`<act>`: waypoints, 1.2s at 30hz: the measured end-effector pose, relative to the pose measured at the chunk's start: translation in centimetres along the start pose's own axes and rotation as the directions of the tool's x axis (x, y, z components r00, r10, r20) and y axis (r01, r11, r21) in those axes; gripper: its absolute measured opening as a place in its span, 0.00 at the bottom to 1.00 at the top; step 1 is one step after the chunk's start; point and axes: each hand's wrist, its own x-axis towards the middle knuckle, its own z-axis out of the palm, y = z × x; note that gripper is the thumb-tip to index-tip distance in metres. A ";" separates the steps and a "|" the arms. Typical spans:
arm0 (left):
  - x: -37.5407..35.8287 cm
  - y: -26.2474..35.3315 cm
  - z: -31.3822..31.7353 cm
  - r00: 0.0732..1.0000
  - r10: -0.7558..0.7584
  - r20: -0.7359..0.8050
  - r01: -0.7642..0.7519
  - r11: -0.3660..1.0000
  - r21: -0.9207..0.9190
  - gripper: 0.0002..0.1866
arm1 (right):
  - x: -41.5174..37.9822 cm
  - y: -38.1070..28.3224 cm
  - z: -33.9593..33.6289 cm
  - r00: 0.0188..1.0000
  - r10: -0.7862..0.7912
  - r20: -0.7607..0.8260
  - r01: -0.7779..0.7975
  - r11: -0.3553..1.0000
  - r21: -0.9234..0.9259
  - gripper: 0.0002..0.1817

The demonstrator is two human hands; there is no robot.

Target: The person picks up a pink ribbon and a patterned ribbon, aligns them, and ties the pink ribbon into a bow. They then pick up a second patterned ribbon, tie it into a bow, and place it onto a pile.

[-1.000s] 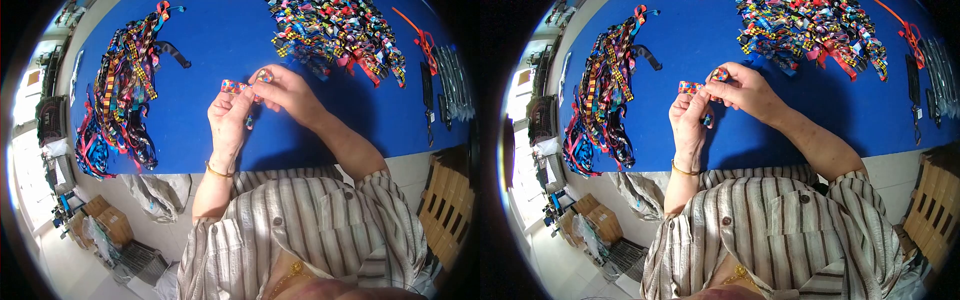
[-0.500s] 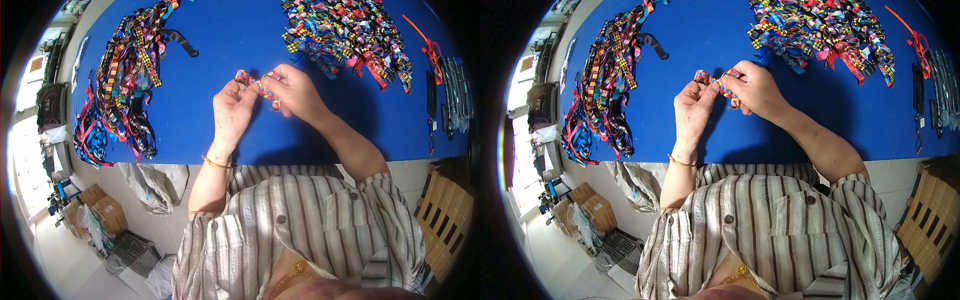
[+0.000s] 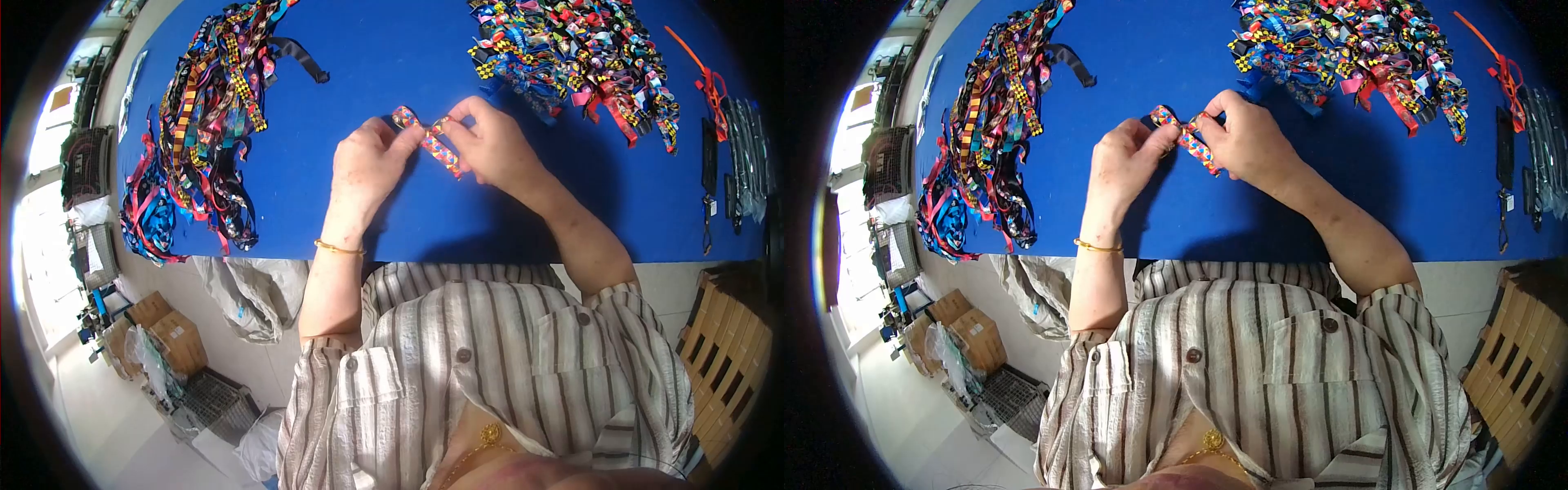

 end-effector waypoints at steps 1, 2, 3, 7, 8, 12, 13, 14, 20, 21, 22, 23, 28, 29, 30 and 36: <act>-0.2 0.0 -0.7 1.000 -0.005 -0.016 0.004 0.999 -0.052 0.24 | 0.0 -0.1 -0.2 1.000 -0.008 -0.026 0.008 1.000 -0.018 0.11; -0.3 -0.3 -1.2 0.999 -0.011 -0.031 0.008 0.994 -0.105 0.23 | -0.1 -0.2 -0.3 0.999 -0.016 -0.052 0.014 0.999 -0.038 0.11; -0.1 -1.1 -1.3 0.994 0.025 -0.105 -0.033 0.996 -0.077 0.22 | -0.2 -0.6 -0.6 0.996 -0.030 -0.084 0.025 0.998 -0.066 0.10; -0.8 -1.9 -2.3 0.918 0.201 -0.342 -0.183 0.980 0.085 0.06 | 0.6 0.4 -1.1 0.968 -0.204 -0.147 0.183 0.972 -0.149 0.09; -1.0 -1.7 -2.0 0.888 0.306 -0.343 -0.279 0.952 0.126 0.05 | 0.7 0.6 -1.2 0.970 -0.198 -0.140 0.178 0.974 -0.143 0.09; -2.9 0.2 0.9 0.790 0.557 -0.258 -0.531 0.831 0.168 0.11 | 0.8 0.8 -0.9 0.966 -0.215 -0.142 0.185 0.963 -0.195 0.10; -3.4 0.6 1.8 0.791 0.558 -0.251 -0.531 0.830 0.173 0.13 | 0.7 0.5 -0.9 0.968 -0.214 -0.129 0.180 0.955 -0.234 0.11; -3.7 0.9 2.5 0.792 0.560 -0.242 -0.531 0.829 0.176 0.16 | 0.5 0.1 -1.0 0.971 -0.210 -0.116 0.173 0.947 -0.272 0.11; -4.4 -0.5 4.8 0.812 0.551 -0.192 -0.503 0.828 0.247 0.23 | 0.4 -0.2 -0.4 0.983 -0.178 -0.050 0.154 0.937 -0.315 0.13; -4.4 -0.6 5.0 0.811 0.554 -0.188 -0.503 0.825 0.258 0.24 | 0.4 -0.4 -0.4 0.988 -0.147 -0.037 0.129 0.944 -0.304 0.14; -4.3 -0.7 5.1 0.809 0.558 -0.183 -0.504 0.821 0.269 0.24 | 0.6 -0.1 -0.4 0.985 -0.165 -0.048 0.142 0.939 -0.312 0.13; -4.3 -0.8 5.3 0.807 0.562 -0.180 -0.504 0.815 0.285 0.25 | 0.8 0.3 -0.2 0.981 -0.184 -0.060 0.156 0.934 -0.322 0.13; -4.6 -1.0 5.8 0.818 0.559 -0.137 -0.488 0.800 0.349 0.29 | 1.5 1.6 0.7 0.965 -0.238 -0.108 0.176 0.896 -0.408 0.12; -4.7 -1.0 5.9 0.821 0.555 -0.134 -0.483 0.800 0.356 0.29 | 1.6 1.6 0.9 0.962 -0.248 -0.115 0.178 0.888 -0.424 0.12; -4.8 -1.0 6.1 0.822 0.553 -0.133 -0.479 0.799 0.363 0.30 | 1.7 1.3 0.9 0.958 -0.260 -0.123 0.182 0.879 -0.442 0.12; -4.8 -1.5 6.8 0.824 0.547 -0.147 -0.469 0.805 0.364 0.31 | 0.9 -1.6 0.5 0.913 -0.400 -0.088 0.267 0.745 -0.611 0.10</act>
